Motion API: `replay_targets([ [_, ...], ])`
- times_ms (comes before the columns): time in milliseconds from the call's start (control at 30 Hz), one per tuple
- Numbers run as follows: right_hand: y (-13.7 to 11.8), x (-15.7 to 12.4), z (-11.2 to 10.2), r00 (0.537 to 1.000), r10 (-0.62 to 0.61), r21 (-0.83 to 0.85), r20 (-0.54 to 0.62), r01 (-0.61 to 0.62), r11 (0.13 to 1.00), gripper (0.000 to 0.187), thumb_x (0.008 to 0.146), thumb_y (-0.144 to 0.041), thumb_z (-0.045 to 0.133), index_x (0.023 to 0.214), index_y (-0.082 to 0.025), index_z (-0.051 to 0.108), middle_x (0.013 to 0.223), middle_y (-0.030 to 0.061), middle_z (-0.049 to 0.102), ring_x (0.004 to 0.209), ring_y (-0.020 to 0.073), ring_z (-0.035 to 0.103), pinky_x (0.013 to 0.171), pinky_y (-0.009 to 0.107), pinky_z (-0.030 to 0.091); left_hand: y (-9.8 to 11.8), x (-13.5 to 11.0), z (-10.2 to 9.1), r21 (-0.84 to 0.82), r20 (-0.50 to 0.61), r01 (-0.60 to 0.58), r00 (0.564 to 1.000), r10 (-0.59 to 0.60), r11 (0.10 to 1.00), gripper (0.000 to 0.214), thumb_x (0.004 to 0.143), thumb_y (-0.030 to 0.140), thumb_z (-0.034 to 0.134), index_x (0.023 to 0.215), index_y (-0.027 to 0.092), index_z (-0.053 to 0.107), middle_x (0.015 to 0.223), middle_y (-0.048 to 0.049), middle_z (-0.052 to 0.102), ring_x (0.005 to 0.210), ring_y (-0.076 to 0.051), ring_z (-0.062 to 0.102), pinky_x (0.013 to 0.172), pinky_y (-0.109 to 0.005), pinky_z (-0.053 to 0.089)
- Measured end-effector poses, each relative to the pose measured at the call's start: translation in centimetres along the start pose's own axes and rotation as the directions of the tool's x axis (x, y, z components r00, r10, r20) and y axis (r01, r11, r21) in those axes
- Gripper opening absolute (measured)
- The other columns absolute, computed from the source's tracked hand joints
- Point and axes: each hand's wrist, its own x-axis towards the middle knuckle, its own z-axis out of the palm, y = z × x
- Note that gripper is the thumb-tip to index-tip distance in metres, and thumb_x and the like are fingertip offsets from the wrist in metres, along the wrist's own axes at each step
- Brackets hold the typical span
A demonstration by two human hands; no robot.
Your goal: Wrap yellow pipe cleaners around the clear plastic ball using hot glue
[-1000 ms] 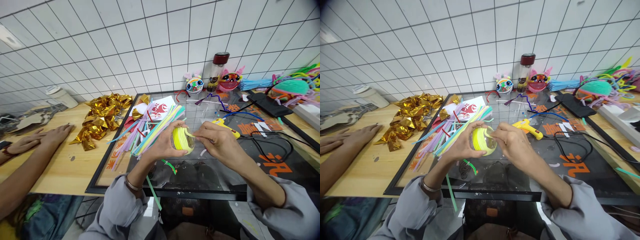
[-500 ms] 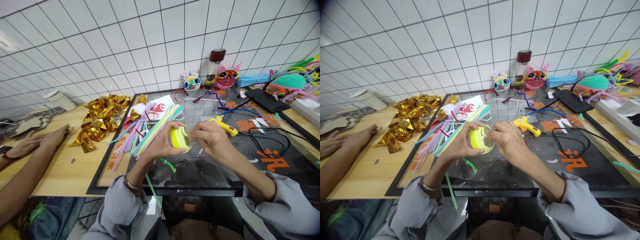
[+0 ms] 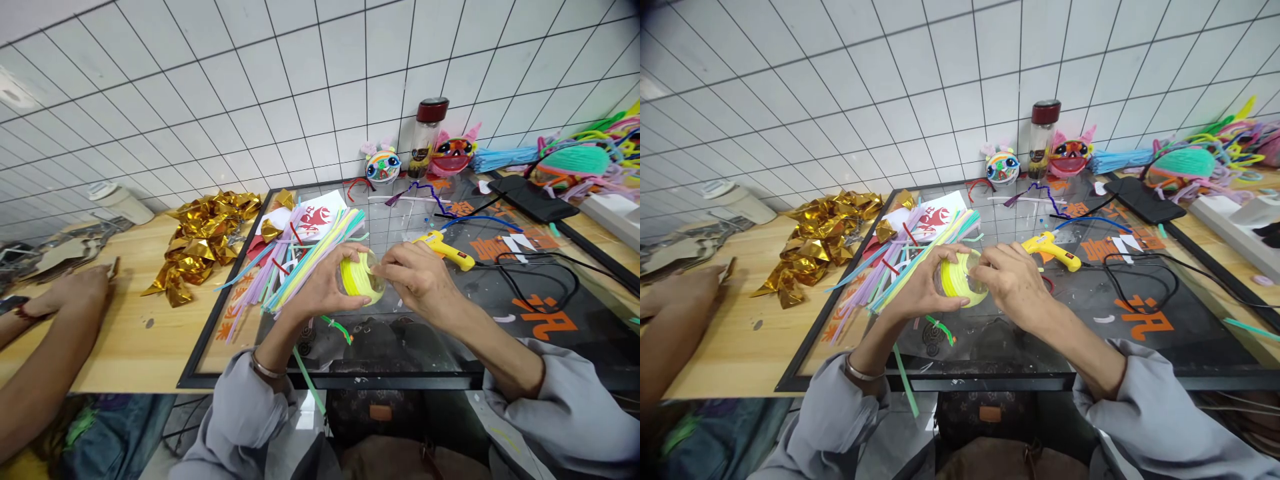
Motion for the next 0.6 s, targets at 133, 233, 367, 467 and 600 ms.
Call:
replay_targets([
  [133,-0.01,0.01,0.33,0.999,-0.023,-0.045,-0.042,0.021,0.999,0.030,0.091,-0.002,0.049,0.091,-0.021,0.072,0.081,0.0035,0.067,0.074,0.0165,0.052,0.069,0.031,0.032,0.08,0.02,-0.09,0.024,0.003,0.003,1.000,-0.003,1.000,0.057,0.066,0.031,0.087,0.107,0.023,0.049,0.133,-0.0126,0.059,0.129,-0.030,0.056,0.112,-0.050,0.041],
  [233,-0.02,0.10,0.42,0.995,-0.068,-0.074,-0.075,0.063,0.995,0.029,0.092,-0.002,0.049,0.087,-0.020,0.071,0.080,0.0038,0.067,0.073,0.0165,0.051,0.068,0.032,0.032,0.12,0.04,-0.11,0.027,0.009,-0.013,1.000,0.013,1.000,0.057,0.066,0.030,0.087,0.107,0.023,0.049,0.133,-0.0127,0.059,0.128,-0.030,0.057,0.112,-0.050,0.041],
  [367,0.09,0.06,0.50,0.992,-0.092,-0.082,-0.084,0.085,0.993,0.028,0.092,-0.002,0.049,0.086,-0.019,0.070,0.080,0.0038,0.067,0.074,0.0165,0.050,0.068,0.031,0.032,0.07,0.03,-0.10,0.025,0.007,-0.025,1.000,0.025,0.999,0.057,0.066,0.029,0.087,0.107,0.022,0.048,0.133,-0.0128,0.059,0.128,-0.029,0.057,0.111,-0.049,0.042],
  [467,0.20,-0.07,0.62,0.993,-0.083,-0.075,-0.080,0.077,0.994,0.029,0.092,-0.001,0.049,0.086,-0.021,0.069,0.081,0.0031,0.067,0.075,0.0162,0.050,0.069,0.031,0.031,-0.05,-0.03,-0.08,0.030,0.012,-0.015,1.000,0.014,0.999,0.057,0.066,0.029,0.086,0.108,0.022,0.048,0.134,-0.0128,0.059,0.129,-0.030,0.057,0.112,-0.049,0.042],
  [600,0.26,-0.08,0.72,0.993,-0.079,-0.065,-0.091,0.073,0.995,0.028,0.091,-0.001,0.050,0.087,-0.021,0.069,0.081,0.0026,0.066,0.074,0.0157,0.049,0.069,0.031,0.031,-0.27,-0.12,0.04,0.005,0.004,-0.011,1.000,0.011,1.000,0.063,0.066,0.029,0.086,0.115,0.023,0.047,0.135,-0.0130,0.057,0.129,-0.030,0.056,0.111,-0.050,0.042],
])
